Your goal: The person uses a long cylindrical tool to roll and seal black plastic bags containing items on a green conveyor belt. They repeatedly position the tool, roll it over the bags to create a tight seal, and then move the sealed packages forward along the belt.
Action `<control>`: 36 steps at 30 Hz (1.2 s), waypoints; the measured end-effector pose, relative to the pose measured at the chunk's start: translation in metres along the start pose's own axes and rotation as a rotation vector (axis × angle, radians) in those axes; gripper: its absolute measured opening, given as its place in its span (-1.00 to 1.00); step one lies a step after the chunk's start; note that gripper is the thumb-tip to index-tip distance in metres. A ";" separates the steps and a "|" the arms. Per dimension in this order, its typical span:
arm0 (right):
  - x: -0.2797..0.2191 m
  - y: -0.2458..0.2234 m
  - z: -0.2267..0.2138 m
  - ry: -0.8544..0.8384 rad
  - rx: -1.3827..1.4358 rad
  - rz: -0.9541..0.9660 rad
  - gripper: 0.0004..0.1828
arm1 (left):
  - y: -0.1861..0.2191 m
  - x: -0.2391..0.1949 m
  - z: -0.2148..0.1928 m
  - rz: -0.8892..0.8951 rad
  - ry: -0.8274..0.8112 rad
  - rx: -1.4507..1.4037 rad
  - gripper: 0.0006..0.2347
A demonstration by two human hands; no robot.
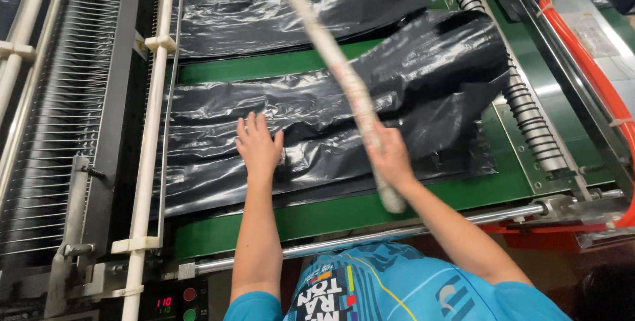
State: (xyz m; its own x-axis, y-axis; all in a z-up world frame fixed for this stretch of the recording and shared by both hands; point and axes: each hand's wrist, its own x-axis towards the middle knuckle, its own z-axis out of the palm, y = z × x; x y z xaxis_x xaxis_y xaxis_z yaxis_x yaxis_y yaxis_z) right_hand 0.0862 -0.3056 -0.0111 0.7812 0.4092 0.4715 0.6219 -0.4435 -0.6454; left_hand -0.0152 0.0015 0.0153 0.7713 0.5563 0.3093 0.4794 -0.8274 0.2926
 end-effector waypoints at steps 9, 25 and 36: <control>-0.002 0.075 -0.058 0.123 -0.278 0.182 -0.36 | 0.006 -0.002 0.042 -0.012 -0.514 0.061 -0.38; -0.005 -0.067 0.009 0.026 0.213 0.024 -0.33 | 0.004 0.015 -0.006 0.261 0.369 -0.100 -0.62; -0.015 -0.137 0.048 -0.204 0.438 -0.202 -0.37 | -0.008 0.017 -0.043 0.232 0.656 -0.320 -0.76</control>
State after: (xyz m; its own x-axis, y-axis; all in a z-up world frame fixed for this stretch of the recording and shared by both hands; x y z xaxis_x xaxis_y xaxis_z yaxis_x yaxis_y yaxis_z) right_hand -0.0134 -0.2132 0.0412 0.5942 0.6185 0.5142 0.6436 0.0178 -0.7652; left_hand -0.0235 0.0211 0.0575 0.3826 0.3856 0.8396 0.1140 -0.9215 0.3712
